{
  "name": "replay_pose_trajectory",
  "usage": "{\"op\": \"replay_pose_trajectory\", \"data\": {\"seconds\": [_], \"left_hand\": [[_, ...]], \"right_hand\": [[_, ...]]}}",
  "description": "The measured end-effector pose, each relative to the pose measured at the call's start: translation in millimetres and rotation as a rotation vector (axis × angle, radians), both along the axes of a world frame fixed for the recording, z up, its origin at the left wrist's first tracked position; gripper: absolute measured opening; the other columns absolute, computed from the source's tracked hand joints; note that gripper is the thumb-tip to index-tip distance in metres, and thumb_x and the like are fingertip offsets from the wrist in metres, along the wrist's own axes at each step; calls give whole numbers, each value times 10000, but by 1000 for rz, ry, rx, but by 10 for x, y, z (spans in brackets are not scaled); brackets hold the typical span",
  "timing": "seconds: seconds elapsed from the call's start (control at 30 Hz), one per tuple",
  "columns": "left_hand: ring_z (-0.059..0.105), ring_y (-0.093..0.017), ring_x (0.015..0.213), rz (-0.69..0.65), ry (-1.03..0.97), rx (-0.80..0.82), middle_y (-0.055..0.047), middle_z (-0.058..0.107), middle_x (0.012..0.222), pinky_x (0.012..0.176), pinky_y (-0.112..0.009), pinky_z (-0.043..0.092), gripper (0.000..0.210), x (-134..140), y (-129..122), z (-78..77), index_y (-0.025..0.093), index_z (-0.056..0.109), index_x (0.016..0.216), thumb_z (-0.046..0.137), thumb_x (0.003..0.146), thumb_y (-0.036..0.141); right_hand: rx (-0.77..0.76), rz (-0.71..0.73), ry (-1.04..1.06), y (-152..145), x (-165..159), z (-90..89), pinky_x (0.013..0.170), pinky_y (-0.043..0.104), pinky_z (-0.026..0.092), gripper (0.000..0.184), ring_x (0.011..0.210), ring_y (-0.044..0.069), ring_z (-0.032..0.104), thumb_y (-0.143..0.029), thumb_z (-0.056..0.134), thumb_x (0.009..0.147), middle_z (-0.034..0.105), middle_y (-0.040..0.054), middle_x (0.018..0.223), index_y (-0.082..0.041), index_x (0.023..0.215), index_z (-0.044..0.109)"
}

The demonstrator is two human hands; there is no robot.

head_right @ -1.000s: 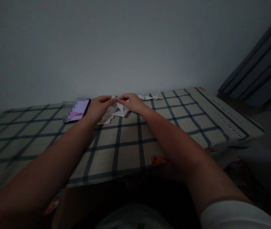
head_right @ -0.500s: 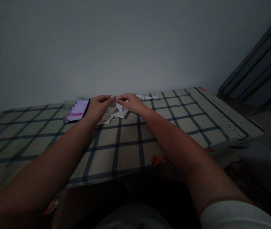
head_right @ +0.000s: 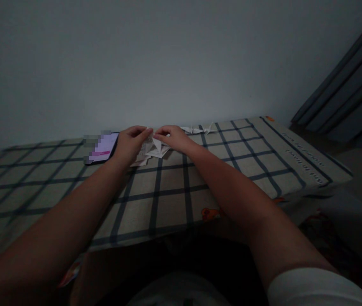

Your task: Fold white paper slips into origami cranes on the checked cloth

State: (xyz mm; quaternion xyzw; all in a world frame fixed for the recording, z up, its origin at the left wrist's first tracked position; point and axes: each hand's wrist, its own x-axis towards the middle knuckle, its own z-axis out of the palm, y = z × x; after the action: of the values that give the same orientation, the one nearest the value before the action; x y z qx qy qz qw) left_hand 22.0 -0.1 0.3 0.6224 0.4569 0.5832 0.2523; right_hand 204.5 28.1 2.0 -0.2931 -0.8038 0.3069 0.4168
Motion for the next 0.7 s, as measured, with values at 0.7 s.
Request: {"op": "replay_pose_trajectory", "data": {"seconds": [0.7], "left_hand": [[607,-162,694,1,-78,-77,-37,698,773,621,-261,462,412,16,-43,75,174,736,829,775,684,558]], "right_hand": [[8,7,-27,2,3,-21,790,293,457,260,846,168,615,-381,628,857,708,75,907,-137,876,715]]}}
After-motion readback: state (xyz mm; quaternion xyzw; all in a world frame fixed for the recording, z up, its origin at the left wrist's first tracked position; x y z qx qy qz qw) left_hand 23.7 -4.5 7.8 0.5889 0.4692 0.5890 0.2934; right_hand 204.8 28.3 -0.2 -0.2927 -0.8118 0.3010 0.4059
